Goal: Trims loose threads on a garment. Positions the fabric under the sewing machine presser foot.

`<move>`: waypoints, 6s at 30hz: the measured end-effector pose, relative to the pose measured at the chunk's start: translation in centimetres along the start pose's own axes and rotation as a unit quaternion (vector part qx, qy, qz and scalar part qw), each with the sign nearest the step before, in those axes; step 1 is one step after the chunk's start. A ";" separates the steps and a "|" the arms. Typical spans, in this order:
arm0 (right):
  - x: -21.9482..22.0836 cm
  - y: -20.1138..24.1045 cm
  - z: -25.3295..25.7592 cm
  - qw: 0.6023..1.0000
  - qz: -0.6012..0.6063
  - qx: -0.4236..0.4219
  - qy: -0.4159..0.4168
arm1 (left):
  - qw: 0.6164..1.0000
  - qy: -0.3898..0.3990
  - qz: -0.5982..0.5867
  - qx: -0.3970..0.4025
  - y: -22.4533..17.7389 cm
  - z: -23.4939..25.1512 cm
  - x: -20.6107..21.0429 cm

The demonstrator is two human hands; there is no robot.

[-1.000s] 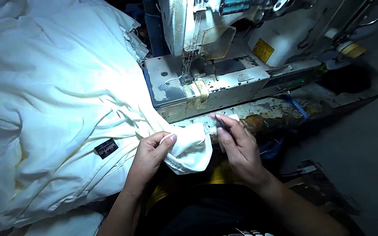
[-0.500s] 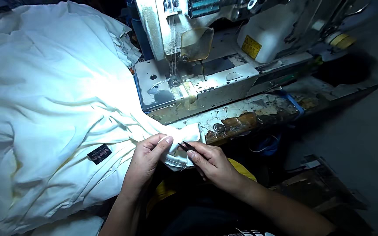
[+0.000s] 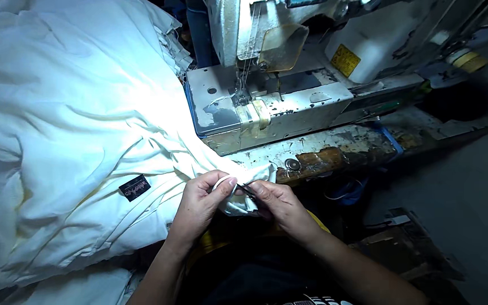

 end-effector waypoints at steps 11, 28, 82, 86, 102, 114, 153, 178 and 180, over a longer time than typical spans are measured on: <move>2.2 -3.3 -1.9 0.881 0.348 0.318 0.042 | 0.997 -0.037 0.063 0.036 0.8 -0.5 -0.1; 2.0 -3.3 -1.9 0.887 0.352 0.295 0.055 | 0.999 -0.019 -0.007 -0.026 1.2 -0.4 0.1; -1.5 2.8 -1.7 0.915 -0.287 -0.254 -0.130 | 1.000 0.009 0.011 0.014 0.2 -0.2 1.3; -1.4 2.3 -0.9 0.917 -0.256 -0.265 -0.151 | 0.999 0.020 0.035 0.030 -0.1 -0.4 1.5; -0.3 3.4 -2.3 0.859 -0.280 -0.421 0.079 | 0.997 0.056 0.058 0.003 1.0 -0.2 1.3; -3.2 2.4 2.1 0.994 -0.078 -0.066 0.042 | 0.998 0.063 -0.021 -0.010 -0.6 -0.4 -0.1; 1.6 -1.7 -1.8 0.926 0.312 0.202 0.061 | 0.997 0.065 -0.029 -0.013 0.7 -0.9 0.0; -0.5 1.1 -2.2 0.981 -0.152 -0.123 -0.010 | 0.997 0.059 -0.055 -0.009 0.2 -0.8 0.5; -0.3 1.7 -2.4 0.981 -0.112 -0.159 0.003 | 0.996 0.074 -0.058 -0.010 0.4 -0.8 0.6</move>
Point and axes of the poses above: each hand's wrist, its own z-axis towards the middle knuckle, its own x-axis out of the palm, y = z × x, the point moved 7 cm from there along z, towards the middle knuckle, and after that the axes turned 7 degrees about -y, right-handed, at the moved point
